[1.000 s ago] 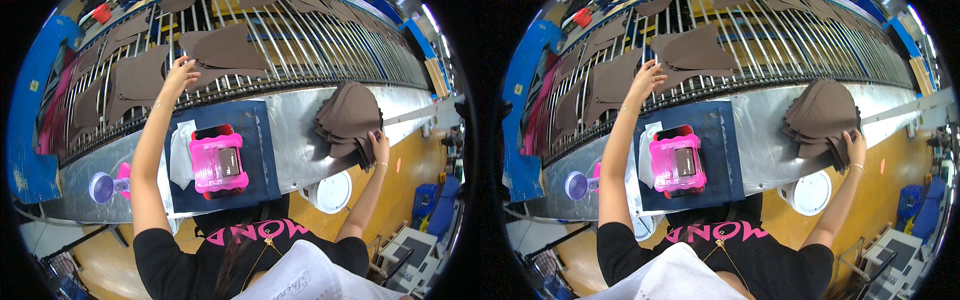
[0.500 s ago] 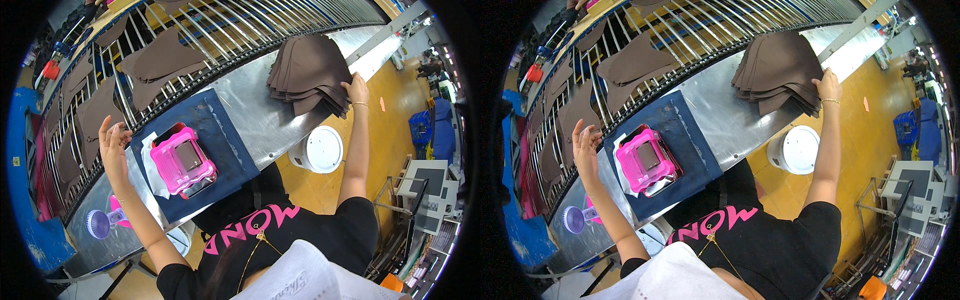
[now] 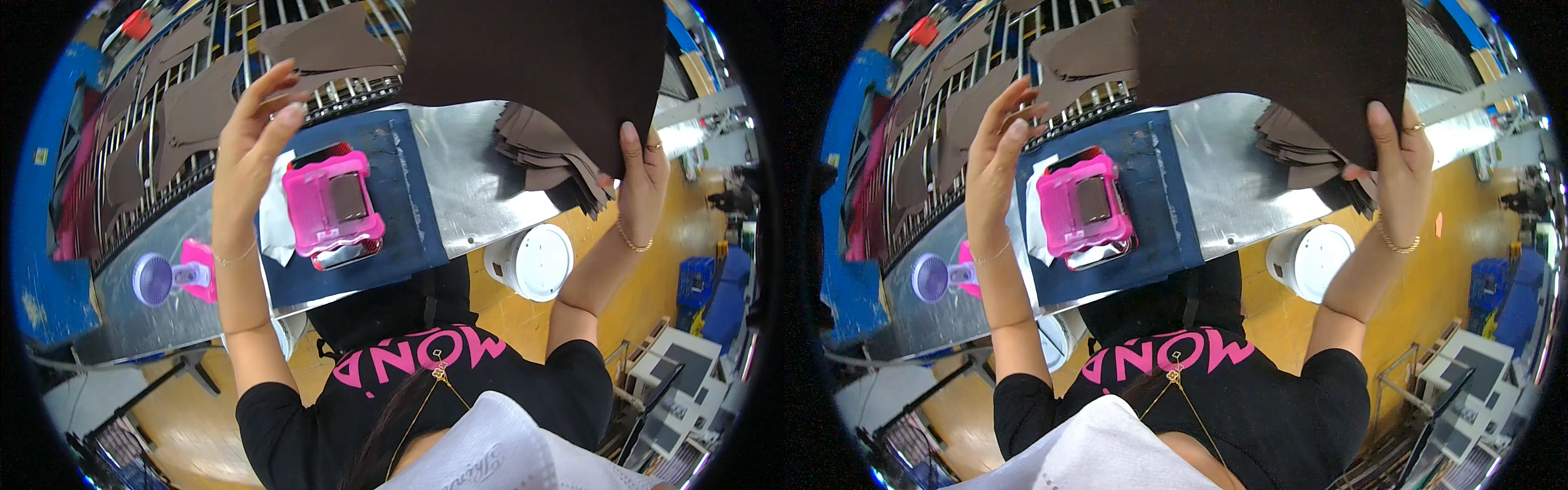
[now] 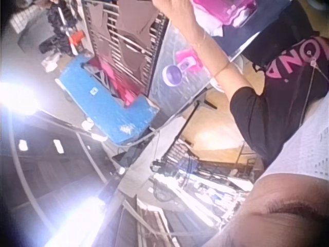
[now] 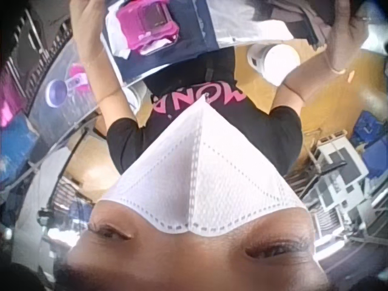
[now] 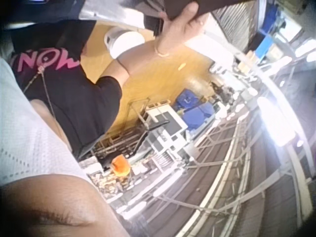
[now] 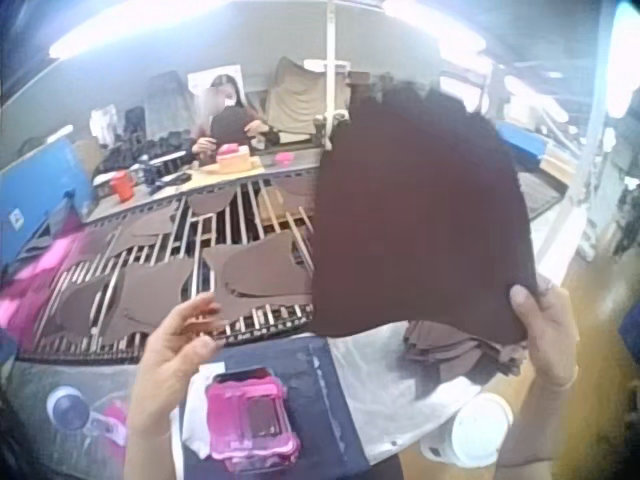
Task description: The person picks up brown fabric pieces from a stack and places them one by one onto a moving conveyor belt. The person handles the pieces by hand and positions them on the belt as it moves.
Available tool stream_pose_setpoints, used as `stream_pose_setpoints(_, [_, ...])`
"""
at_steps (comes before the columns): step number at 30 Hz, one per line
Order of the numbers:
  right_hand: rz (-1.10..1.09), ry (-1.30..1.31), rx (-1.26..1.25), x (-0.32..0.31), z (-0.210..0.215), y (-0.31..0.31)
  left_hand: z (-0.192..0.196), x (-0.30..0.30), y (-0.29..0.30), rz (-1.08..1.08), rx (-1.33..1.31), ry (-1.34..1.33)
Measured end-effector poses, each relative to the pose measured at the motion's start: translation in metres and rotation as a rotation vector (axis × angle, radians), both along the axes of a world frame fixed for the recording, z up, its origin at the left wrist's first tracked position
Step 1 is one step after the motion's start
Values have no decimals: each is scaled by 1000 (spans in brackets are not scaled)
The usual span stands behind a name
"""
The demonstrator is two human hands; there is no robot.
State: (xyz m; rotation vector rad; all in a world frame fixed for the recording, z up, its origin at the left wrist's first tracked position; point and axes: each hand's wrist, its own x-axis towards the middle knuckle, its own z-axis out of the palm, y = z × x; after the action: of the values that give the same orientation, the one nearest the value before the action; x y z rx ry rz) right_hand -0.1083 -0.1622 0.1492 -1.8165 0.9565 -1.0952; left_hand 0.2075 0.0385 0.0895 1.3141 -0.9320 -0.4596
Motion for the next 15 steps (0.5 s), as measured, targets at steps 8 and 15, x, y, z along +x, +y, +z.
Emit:
stream_pose_setpoints(8, [594, -155, -226, 128, -58, 54, 35, 18, 75, 377, -42, -97])
stream_pose_setpoints(15, [722, 22, -357, 177, -96, 89, 43, 32, 149, 759, 125, -336])
